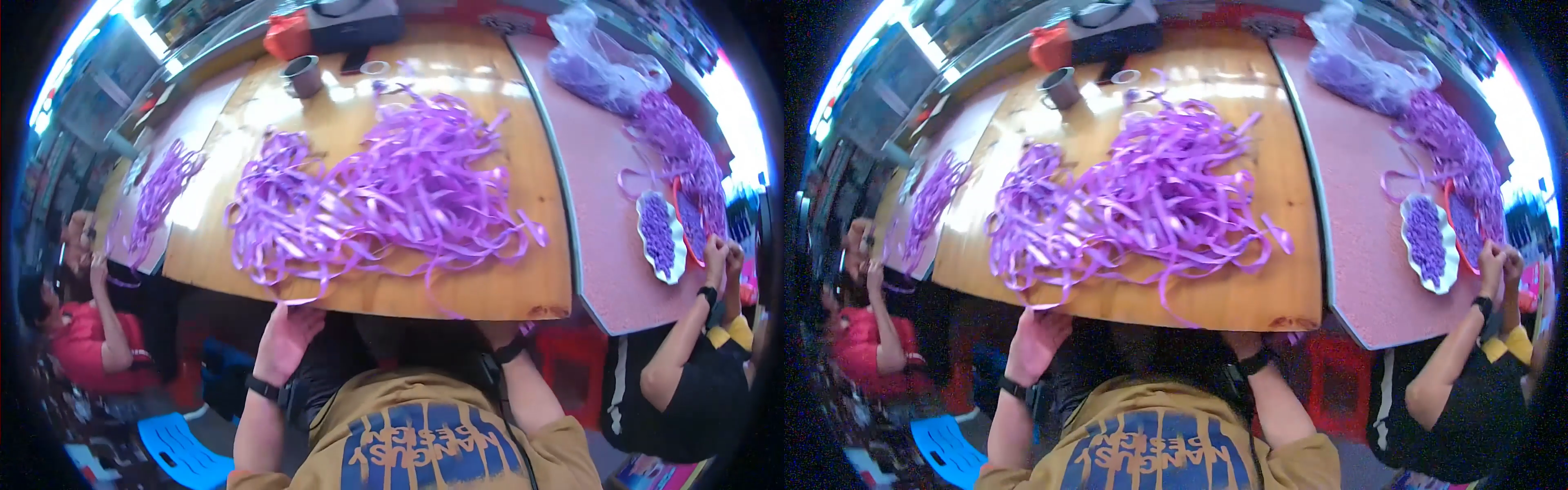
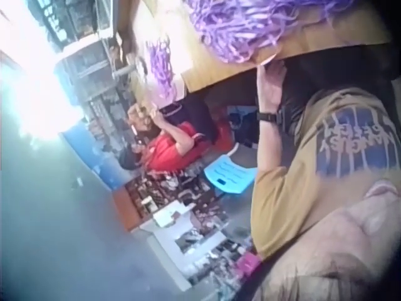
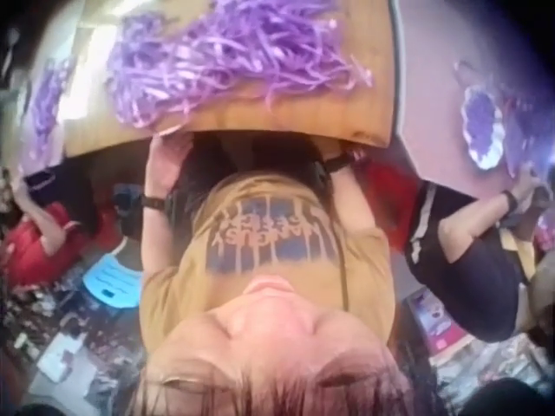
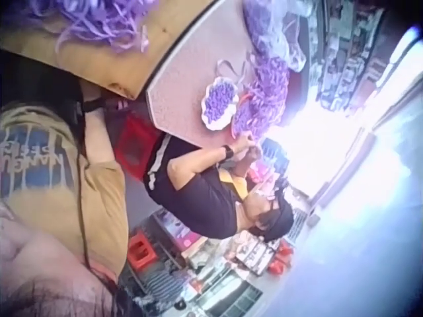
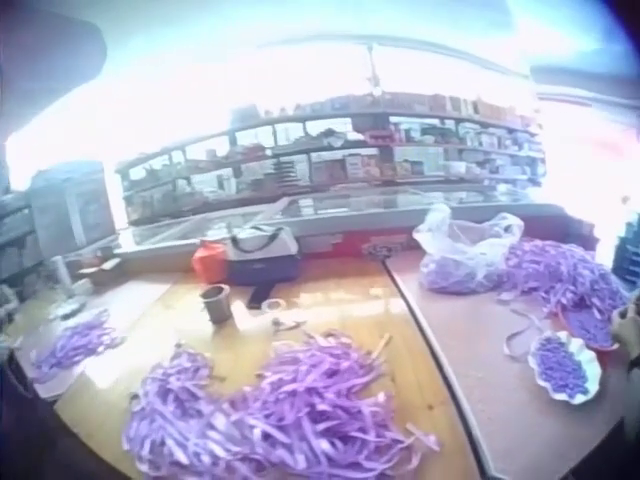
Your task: Tying and assembling purple ribbons into decorative shapes and bows.
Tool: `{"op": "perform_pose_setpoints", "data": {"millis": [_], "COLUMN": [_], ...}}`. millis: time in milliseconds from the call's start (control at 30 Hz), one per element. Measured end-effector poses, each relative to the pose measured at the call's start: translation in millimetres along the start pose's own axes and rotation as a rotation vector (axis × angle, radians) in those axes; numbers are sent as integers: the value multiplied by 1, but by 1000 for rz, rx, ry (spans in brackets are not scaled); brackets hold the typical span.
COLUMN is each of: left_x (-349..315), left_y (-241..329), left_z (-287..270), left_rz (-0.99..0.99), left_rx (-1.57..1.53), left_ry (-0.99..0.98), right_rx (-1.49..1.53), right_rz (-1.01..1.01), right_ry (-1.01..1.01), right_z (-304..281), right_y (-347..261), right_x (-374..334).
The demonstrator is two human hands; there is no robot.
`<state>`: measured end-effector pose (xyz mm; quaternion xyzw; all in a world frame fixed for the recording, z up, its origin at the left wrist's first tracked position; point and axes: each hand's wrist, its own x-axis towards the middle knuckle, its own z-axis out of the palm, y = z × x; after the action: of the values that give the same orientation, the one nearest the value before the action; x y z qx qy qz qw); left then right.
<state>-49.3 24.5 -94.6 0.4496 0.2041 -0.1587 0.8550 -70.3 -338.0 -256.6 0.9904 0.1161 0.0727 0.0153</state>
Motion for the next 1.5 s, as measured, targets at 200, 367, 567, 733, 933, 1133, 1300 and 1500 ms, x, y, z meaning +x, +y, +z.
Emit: {"op": "perform_pose_setpoints", "data": {"millis": [200,367,567,733,933,1133,1300,1500], "left_x": [35,38,41,49,48,54,52,50], "left_y": [21,27,21,18,23,24,21,17], "left_z": [-35,-47,-53,-58,-66,-73,-72,-67], "left_rz": [205,202,254,252,183,171,184,238], "left_rx": [-353,-320,-264,-259,-239,-217,-203,-163], "left_ry": [18,-144,-205,-168,-310,-281,-325,-197], "right_rx": [833,2098,2359,2278,2217,2277,2377,2336], "right_rz": [-269,290,646,779,795,721,681,708], "right_ry": [636,46,358,305,375,338,292,222], "right_z": [-12,-72,-124,-131,-136,-148,-139,-127], "right_y": [9,0,-21,-26,-19,-20,-17,-7], "right_x": [7,-9,18,16,2,-1,3,-3]}}
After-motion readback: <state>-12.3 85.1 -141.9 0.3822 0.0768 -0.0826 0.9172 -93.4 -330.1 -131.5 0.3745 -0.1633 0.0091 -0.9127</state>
